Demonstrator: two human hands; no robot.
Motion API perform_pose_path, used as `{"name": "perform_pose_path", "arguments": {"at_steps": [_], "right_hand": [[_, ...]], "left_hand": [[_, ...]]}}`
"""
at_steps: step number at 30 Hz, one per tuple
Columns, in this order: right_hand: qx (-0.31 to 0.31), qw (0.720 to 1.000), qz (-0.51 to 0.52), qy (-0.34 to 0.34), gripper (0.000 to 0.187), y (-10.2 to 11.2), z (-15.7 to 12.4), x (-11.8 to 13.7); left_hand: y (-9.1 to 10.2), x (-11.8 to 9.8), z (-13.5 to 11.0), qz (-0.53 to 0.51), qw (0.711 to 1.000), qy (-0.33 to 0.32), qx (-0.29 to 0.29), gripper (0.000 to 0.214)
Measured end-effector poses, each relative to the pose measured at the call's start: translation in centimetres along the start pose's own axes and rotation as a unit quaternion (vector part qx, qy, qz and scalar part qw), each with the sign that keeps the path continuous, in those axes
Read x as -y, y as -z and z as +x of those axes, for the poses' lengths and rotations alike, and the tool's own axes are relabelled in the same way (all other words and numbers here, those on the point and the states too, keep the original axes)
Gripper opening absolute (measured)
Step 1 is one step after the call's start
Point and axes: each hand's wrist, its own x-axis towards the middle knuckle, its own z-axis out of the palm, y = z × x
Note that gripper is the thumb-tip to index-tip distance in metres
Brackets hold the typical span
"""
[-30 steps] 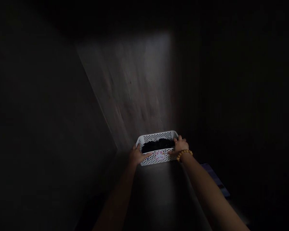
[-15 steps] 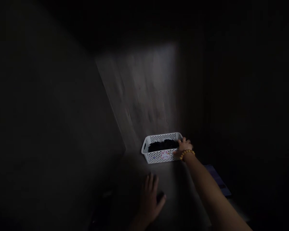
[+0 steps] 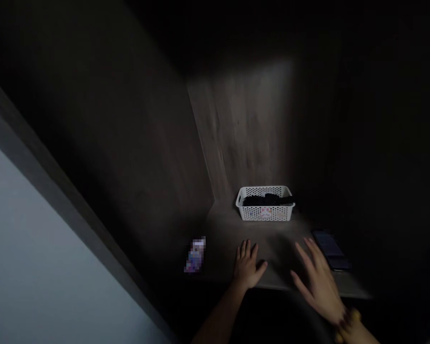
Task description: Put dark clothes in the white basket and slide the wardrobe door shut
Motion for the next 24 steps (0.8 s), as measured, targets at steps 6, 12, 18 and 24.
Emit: {"name": "perform_pose_path", "arguments": {"at_steps": [6, 12, 18, 24], "right_hand": [[-0.22, 0.961, -0.072, -0.152, 0.092, 14.7, -7.6, -10.5], [-0.048, 0.929, 0.006, -0.367, 0.14, 19.5, -11.4, -17.9], [-0.032, 0.893, 0.093, -0.439, 0.138, 20.8, -11.2, -13.9], [0.006, 0.873, 0.145, -0.466, 0.133, 21.7, -11.1, -11.2]], "left_hand": [[1.7, -3.1, -3.4, 0.056, 0.998, 0.017, -0.015, 0.075], [2.2, -8.5, -9.8, 0.099, 0.995, 0.015, -0.018, 0.076], [0.0, -10.6, -17.2, 0.074, 0.991, -0.076, -0.086, 0.077], [2.4, -17.9, -19.2, 0.033, 0.927, -0.3, -0.221, 0.081]]}}
